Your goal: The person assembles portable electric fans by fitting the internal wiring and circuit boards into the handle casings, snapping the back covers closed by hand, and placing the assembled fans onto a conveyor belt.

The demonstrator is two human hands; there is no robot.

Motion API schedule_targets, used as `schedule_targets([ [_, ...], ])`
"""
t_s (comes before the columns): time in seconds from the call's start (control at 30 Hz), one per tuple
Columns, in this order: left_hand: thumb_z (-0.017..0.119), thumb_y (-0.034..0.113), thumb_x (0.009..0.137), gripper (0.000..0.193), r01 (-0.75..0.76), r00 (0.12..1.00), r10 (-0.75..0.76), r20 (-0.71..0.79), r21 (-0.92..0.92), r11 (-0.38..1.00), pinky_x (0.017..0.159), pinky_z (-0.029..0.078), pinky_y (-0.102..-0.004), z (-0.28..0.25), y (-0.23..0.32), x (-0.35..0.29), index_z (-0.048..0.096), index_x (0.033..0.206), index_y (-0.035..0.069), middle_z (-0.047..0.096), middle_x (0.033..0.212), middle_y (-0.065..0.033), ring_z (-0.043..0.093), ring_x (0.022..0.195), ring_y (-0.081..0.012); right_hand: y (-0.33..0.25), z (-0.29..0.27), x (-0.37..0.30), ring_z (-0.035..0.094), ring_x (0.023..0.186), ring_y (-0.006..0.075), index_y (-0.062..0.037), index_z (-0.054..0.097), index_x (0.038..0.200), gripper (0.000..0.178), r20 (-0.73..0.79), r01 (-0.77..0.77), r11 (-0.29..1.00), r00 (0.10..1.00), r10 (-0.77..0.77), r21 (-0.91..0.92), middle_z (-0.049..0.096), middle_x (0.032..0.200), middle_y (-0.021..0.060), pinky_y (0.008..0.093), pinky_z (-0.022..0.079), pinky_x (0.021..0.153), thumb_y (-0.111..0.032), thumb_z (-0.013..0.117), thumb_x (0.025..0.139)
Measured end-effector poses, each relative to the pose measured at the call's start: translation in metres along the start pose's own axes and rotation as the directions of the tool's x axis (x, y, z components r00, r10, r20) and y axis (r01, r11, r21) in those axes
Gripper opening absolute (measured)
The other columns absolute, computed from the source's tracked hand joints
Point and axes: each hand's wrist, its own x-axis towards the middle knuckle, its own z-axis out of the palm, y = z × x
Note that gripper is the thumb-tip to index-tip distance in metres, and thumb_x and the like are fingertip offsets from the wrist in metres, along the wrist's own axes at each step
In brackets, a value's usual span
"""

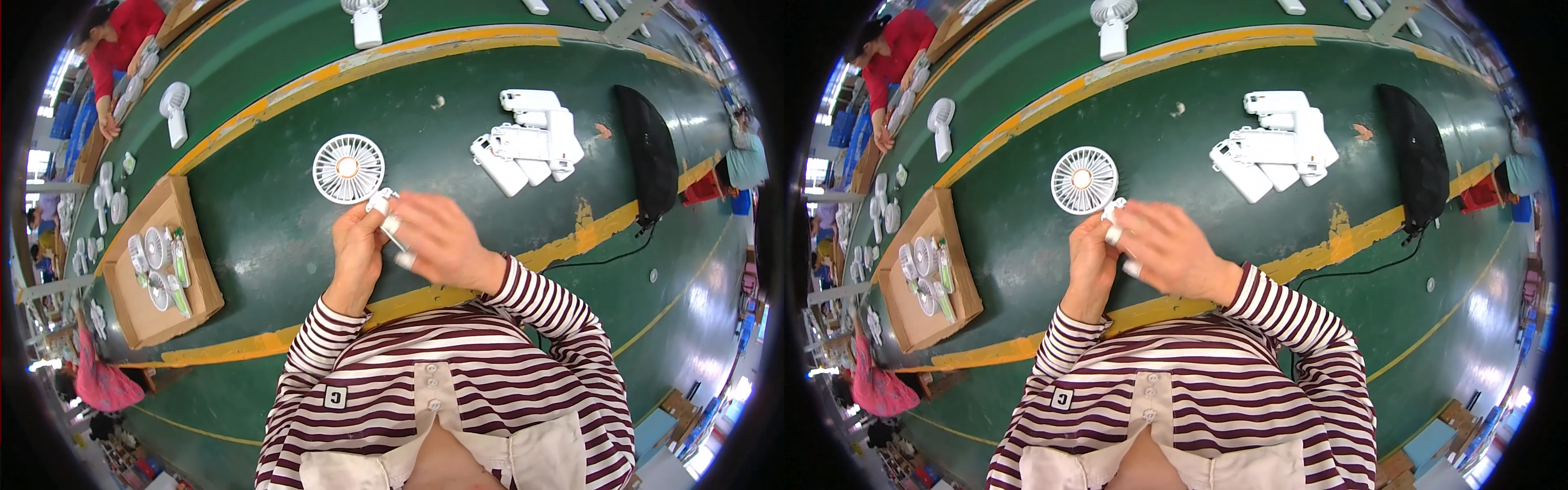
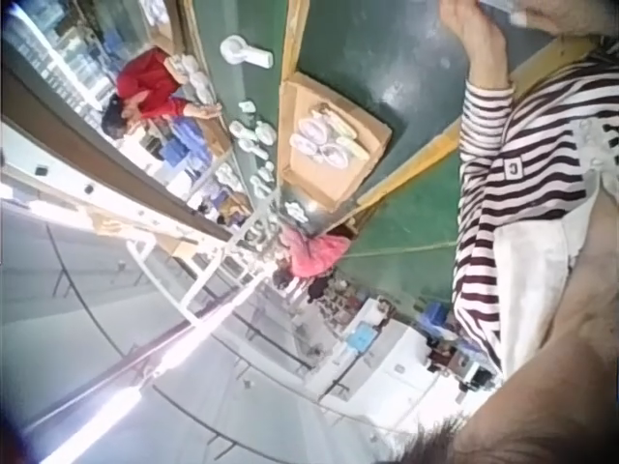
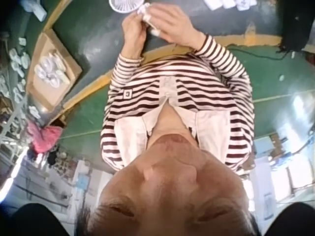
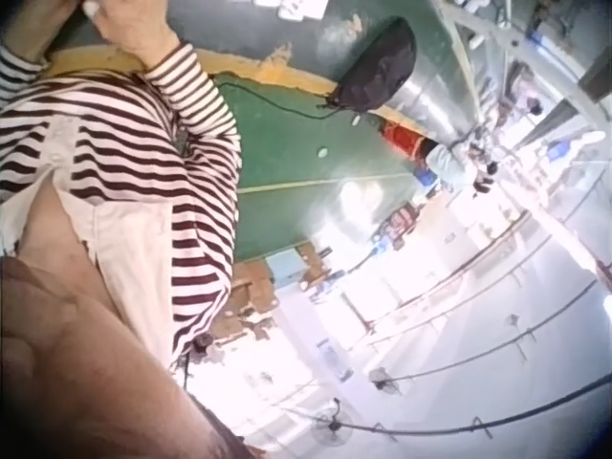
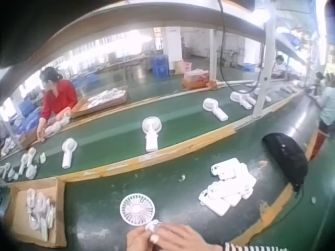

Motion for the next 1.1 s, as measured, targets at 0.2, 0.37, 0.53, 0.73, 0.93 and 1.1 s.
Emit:
schedule_targets([
  [0.2,0.053,0.006,0.084,0.023,0.032,0.999,-0.031,0.019,-0.016,0.999,0.072,0.05,-0.0291,-0.01,0.001,0.0,0.056,0.103,-0.006,0.061,0.095,-0.0095,0.059,0.086,-0.017,0.008,0.007,-0.018,0.042,0.118,0.0303,-0.0034,0.051,0.113,0.052,0.175,0.029,0.999,0.984,-0.025,-0.017,0.046,0.126,0.0156,0.0465,0.034,0.095,-0.026,0.066,0.069],
  [0.37,0.053,0.007,0.085,0.019,0.041,0.998,-0.043,0.042,0.056,0.998,0.069,0.052,-0.0292,-0.009,0.0,0.002,0.057,0.1,-0.005,0.062,0.091,-0.0098,0.061,0.079,-0.0171,0.007,-0.005,-0.024,0.041,0.117,0.0293,-0.0042,0.05,0.115,0.053,0.24,-0.039,0.998,0.969,0.049,-0.045,0.045,0.126,0.014,0.0459,0.033,0.095,-0.03,0.064,0.071],
  [0.53,0.049,0.005,0.085,0.021,0.119,0.991,-0.124,0.047,0.091,0.989,0.072,0.052,-0.0322,-0.004,0.003,0.001,0.056,0.1,-0.008,0.062,0.092,-0.0157,0.062,0.081,-0.0214,0.03,-0.047,-0.015,0.053,0.102,0.0301,-0.0036,0.055,0.107,0.039,0.02,-0.167,0.986,0.986,0.166,0.028,0.055,0.109,0.0143,0.04,0.042,0.087,-0.021,0.062,0.073],
  [0.73,0.05,0.008,0.084,0.027,0.13,0.988,-0.14,0.062,0.149,0.98,0.08,0.05,-0.0378,-0.005,0.004,0.003,0.053,0.104,-0.011,0.061,0.098,-0.0204,0.061,0.088,-0.027,0.082,-0.091,-0.025,0.042,0.113,0.0351,-0.0009,0.052,0.107,0.047,0.083,-0.223,0.713,0.927,0.367,-0.665,0.049,0.116,0.0175,0.047,0.034,0.092,0.0,0.057,0.061],
  [0.93,0.045,0.007,0.085,0.025,0.174,0.975,-0.193,0.11,0.162,0.971,0.08,0.051,-0.0366,0.002,0.012,0.001,0.054,0.102,-0.009,0.062,0.096,-0.0188,0.062,0.089,-0.025,0.11,-0.089,-0.025,0.05,0.105,0.0269,-0.005,0.055,0.103,0.033,0.082,-0.136,0.683,0.957,0.277,-0.718,0.057,0.102,0.0085,0.0443,0.034,0.091,-0.002,0.053,0.071],
  [1.1,0.044,0.006,0.085,0.025,0.199,0.975,-0.209,0.078,0.115,0.973,0.079,0.051,-0.0363,-0.006,0.012,0.0,0.054,0.102,-0.009,0.062,0.095,-0.0192,0.063,0.086,-0.0256,0.065,-0.089,-0.005,0.058,0.089,0.0304,-0.0002,0.052,0.11,0.044,0.128,-0.38,0.808,0.868,0.48,-0.449,0.06,0.094,0.0161,0.0359,0.046,0.075,0.007,0.052,0.067],
])
